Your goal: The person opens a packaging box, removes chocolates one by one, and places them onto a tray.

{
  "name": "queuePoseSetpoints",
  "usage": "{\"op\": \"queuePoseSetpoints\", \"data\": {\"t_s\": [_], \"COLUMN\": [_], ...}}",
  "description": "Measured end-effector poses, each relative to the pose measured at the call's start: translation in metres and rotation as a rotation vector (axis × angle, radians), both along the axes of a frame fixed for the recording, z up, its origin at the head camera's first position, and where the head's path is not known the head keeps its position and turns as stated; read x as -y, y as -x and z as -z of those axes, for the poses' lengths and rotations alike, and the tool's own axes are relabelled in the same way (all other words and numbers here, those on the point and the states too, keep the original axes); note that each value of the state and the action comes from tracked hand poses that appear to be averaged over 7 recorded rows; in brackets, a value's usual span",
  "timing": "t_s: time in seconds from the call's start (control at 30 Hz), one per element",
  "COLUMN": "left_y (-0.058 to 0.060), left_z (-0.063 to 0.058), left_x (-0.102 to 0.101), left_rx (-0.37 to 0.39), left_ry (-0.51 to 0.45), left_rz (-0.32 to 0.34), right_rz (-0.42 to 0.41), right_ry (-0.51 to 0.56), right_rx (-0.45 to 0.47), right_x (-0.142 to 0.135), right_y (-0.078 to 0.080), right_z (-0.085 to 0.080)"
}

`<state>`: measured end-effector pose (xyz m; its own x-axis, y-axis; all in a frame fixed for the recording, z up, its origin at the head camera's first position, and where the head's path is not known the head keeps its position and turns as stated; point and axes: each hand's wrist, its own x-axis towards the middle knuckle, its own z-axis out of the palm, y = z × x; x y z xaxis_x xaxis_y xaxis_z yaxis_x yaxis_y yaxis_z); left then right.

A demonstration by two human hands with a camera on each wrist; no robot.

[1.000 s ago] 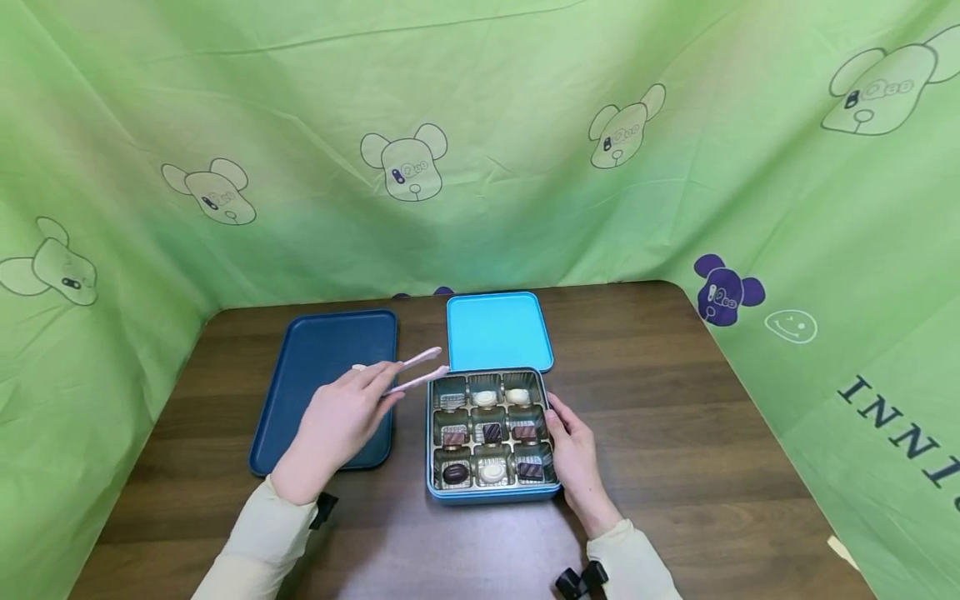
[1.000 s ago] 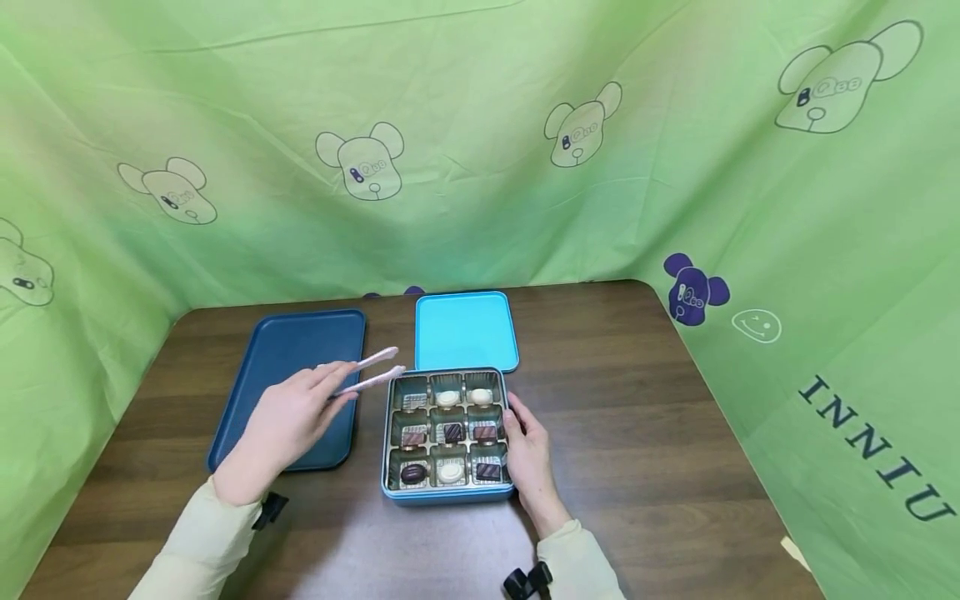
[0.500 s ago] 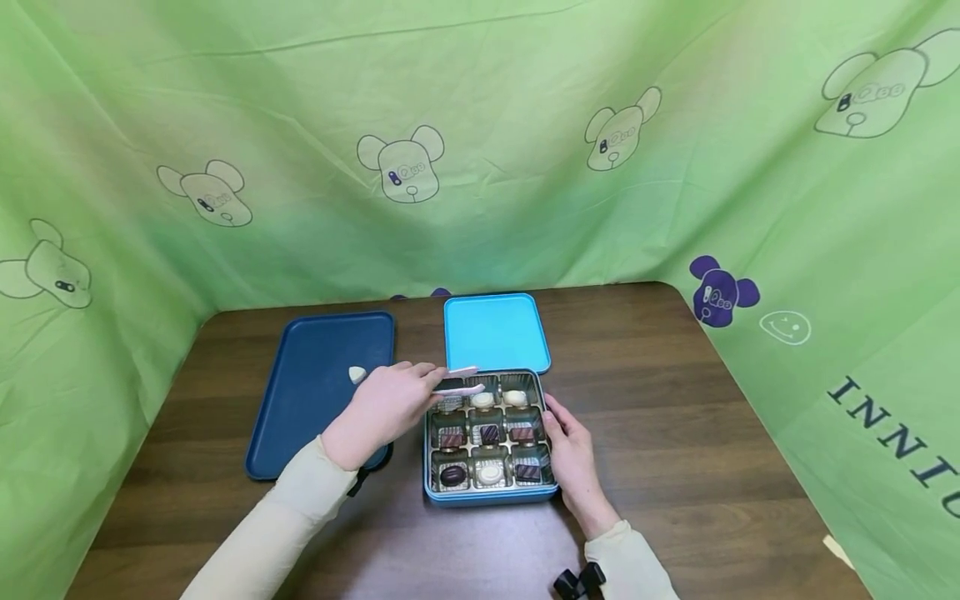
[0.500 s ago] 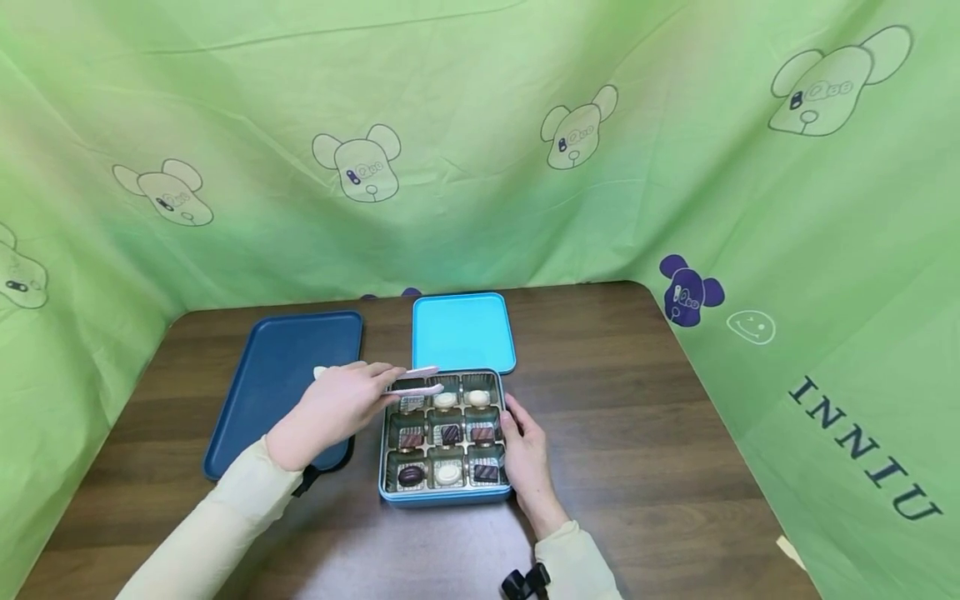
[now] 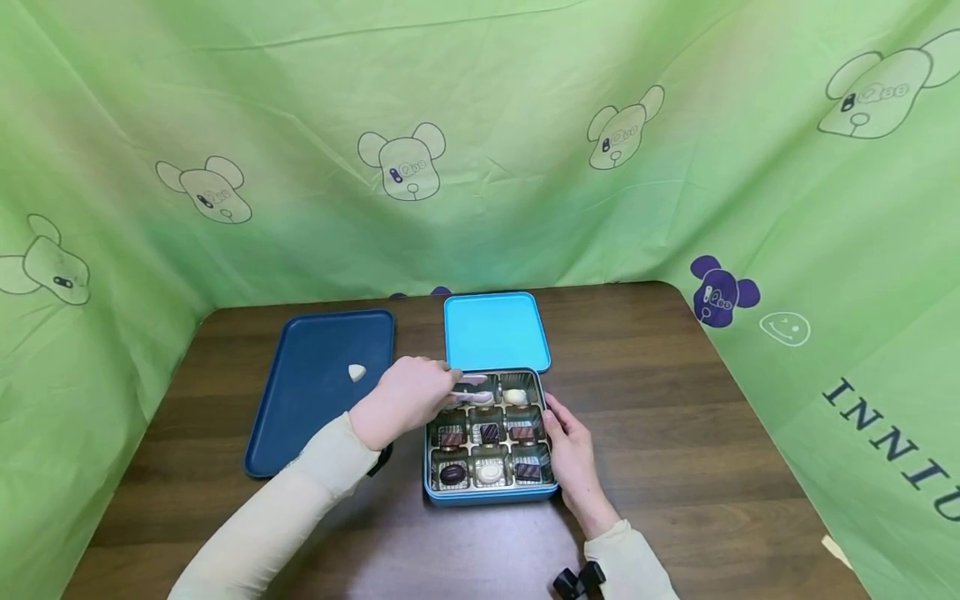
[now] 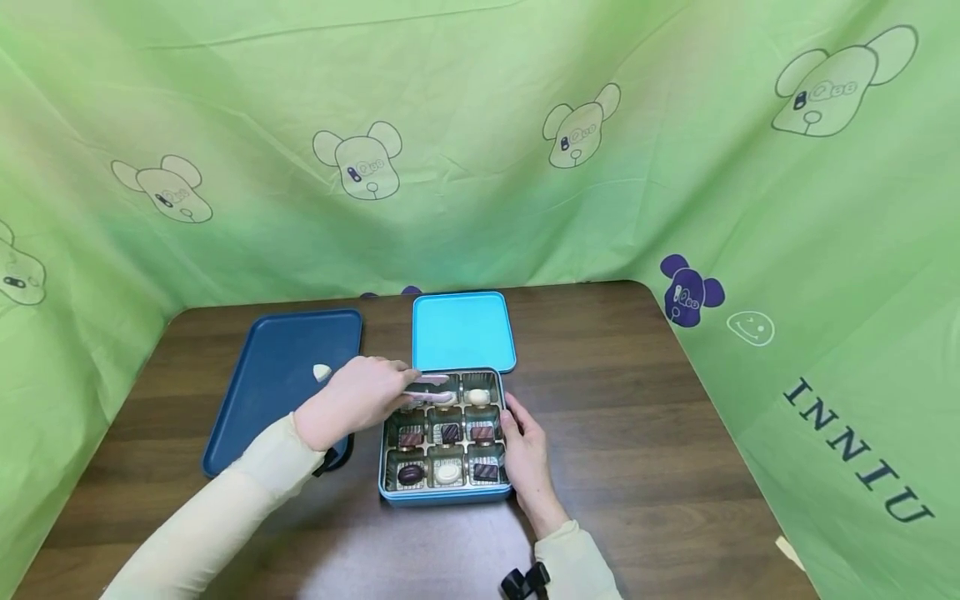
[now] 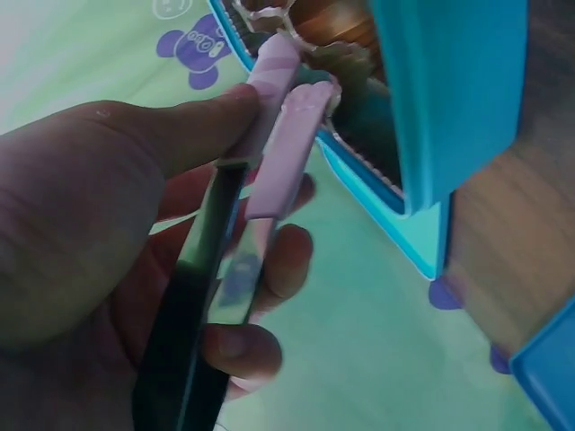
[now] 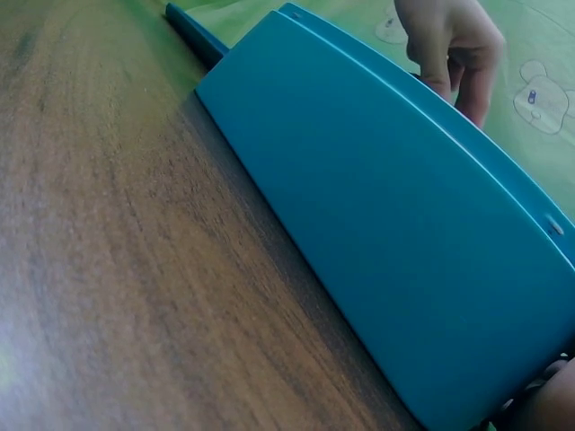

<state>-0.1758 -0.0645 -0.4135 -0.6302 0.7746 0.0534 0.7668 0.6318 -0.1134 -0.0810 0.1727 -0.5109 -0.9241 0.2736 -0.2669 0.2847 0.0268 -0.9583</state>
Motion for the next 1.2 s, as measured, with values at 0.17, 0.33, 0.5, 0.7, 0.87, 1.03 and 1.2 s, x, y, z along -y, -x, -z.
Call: {"op": "queuePoseSetpoints", "data": {"t_s": [0.17, 0.33, 0.5, 0.7, 0.87, 1.03, 1.2], "left_y": [0.005, 0.007, 0.008, 0.007, 0.004, 0.001, 0.001], "left_z": [-0.007, -0.012, -0.015, -0.018, -0.018, -0.014, -0.010], "left_x": [-0.011, -0.023, -0.033, -0.043, -0.051, -0.057, -0.058], "left_rx": [0.040, 0.118, 0.173, 0.154, 0.168, 0.181, 0.182], "left_ry": [0.098, 0.208, 0.275, 0.332, 0.349, 0.364, 0.353], "left_rz": [-0.044, -0.093, -0.120, -0.128, -0.171, -0.196, -0.204], "right_rz": [0.007, -0.002, -0.008, -0.009, -0.012, -0.013, -0.015], "right_ry": [0.005, 0.012, 0.015, 0.023, 0.030, 0.028, 0.017], "right_rx": [-0.005, 0.001, 0.010, 0.012, 0.014, 0.014, 0.024], "right_x": [0.000, 0.001, 0.001, 0.001, 0.001, 0.001, 0.000], "right_y": [0.000, 0.000, 0.000, 0.000, 0.000, 0.000, -0.001], "right_z": [0.000, -0.001, -0.003, -0.003, -0.004, -0.005, -0.004]}}
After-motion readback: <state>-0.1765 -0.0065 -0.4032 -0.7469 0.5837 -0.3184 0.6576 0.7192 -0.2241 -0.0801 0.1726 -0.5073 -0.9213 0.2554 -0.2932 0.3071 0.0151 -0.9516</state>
